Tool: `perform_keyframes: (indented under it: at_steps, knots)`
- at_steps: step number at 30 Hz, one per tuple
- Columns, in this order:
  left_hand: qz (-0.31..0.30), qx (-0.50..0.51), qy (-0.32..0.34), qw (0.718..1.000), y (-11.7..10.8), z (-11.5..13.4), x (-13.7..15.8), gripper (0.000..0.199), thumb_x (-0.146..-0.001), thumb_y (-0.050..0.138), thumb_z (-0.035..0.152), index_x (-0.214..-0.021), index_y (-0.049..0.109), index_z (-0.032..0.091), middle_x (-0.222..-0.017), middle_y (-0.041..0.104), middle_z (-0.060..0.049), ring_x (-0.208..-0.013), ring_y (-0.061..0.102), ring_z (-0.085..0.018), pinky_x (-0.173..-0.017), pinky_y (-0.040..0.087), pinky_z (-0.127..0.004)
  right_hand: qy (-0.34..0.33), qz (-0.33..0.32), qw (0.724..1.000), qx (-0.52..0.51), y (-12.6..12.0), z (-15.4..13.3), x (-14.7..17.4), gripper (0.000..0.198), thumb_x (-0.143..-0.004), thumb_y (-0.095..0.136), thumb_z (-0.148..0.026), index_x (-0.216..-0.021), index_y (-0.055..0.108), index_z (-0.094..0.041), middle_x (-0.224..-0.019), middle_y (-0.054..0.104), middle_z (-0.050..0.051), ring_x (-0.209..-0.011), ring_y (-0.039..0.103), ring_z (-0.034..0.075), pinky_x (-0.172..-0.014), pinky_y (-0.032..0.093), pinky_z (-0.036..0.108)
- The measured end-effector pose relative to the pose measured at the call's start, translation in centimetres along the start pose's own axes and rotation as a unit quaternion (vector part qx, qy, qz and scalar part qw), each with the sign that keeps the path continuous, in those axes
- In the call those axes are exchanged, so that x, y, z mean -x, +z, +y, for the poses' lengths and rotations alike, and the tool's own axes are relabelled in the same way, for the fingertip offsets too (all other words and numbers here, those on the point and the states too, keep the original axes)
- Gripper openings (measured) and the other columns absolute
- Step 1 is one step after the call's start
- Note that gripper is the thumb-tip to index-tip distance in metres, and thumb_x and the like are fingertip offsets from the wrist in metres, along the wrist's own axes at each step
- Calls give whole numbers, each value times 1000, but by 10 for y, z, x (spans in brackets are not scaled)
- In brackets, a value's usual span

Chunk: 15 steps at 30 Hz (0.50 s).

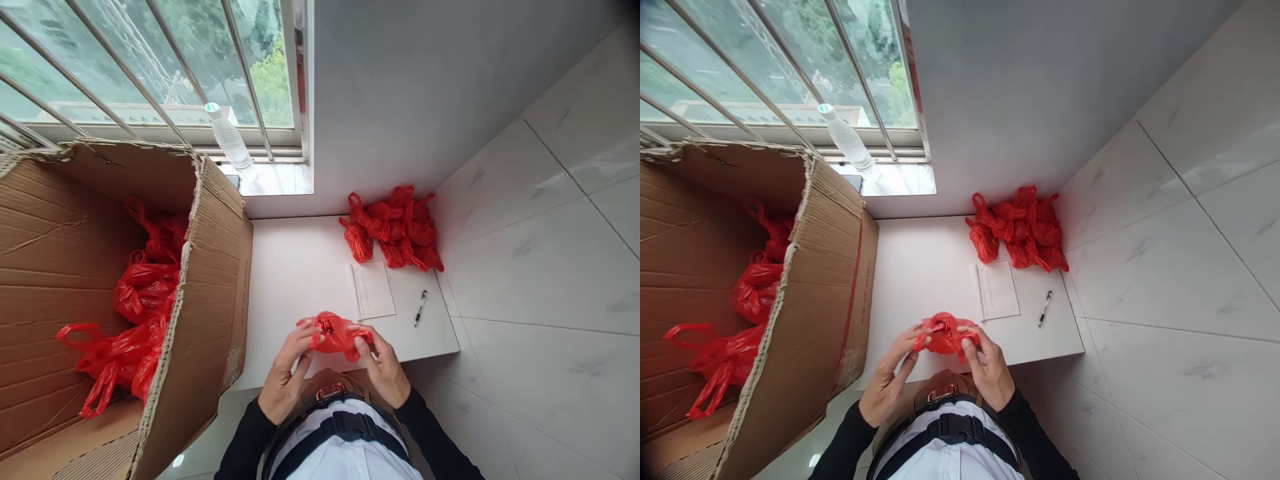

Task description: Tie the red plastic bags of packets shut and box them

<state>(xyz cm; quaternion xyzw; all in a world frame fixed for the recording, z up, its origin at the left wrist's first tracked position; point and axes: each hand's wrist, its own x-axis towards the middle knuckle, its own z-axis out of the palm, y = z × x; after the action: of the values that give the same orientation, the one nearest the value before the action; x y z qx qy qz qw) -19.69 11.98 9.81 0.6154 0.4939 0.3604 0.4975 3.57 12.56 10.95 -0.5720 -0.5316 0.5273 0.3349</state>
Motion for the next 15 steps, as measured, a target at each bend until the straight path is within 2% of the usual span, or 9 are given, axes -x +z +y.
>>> perform_keyframes:
  at_steps: [3, 6, 8, 11, 13, 15]
  knots:
    - [-36, 6, 18, 999, 16, 10, -5, 25, -101, 45, 23, -115, 66, 25, -111, 70, -8, -108, 64, -22, -100, 49, -39, -86, -64, 993, 48, 9, -14, 0, 36, -99, 55, -35, -134, 58, -28, -132, 65, 6, -121, 62, 25, -104, 50, 36]
    - [-44, 1, 6, 999, 28, 18, -4, 22, -102, 42, 27, -113, 60, 21, -99, 69, -8, -90, 64, -19, -85, 51, -33, -149, -71, 980, 106, 17, -21, -4, 27, -100, 53, -34, -123, 63, -25, -119, 71, 7, -109, 69, 23, -94, 56, 32]
    - [-33, 4, -12, 999, 32, 22, 0, 21, -102, 41, 30, -115, 54, 20, -101, 67, -9, -89, 63, -19, -83, 51, -32, -149, -65, 979, 124, 19, -23, -7, 21, -101, 52, -36, -111, 66, -24, -108, 74, 6, -100, 71, 22, -87, 58, 29]
    - [-24, 23, -33, 999, 33, 23, 5, 30, -100, 47, 38, -124, 46, 20, -106, 66, -9, -91, 63, -19, -82, 50, -31, -139, -67, 979, 133, 16, -25, -11, 21, -101, 52, -39, -102, 67, -24, -99, 73, 4, -88, 71, 19, -80, 57, 25]
    - [-20, 36, -49, 998, 31, 20, 7, 27, -99, 46, 42, -113, 53, 20, -92, 67, -5, -80, 61, -17, -75, 48, -28, -128, -67, 980, 136, 10, -25, -13, 21, -101, 53, -40, -102, 67, -25, -96, 73, 2, -82, 70, 17, -78, 57, 22]
    - [3, 43, -77, 996, 29, 15, 7, 33, -102, 37, 44, -94, 57, 19, -73, 61, 0, -65, 54, -14, -65, 45, -26, -124, -67, 980, 142, 6, -23, -14, 22, -100, 55, -42, -106, 68, -25, -95, 73, 2, -78, 70, 16, -76, 56, 20]
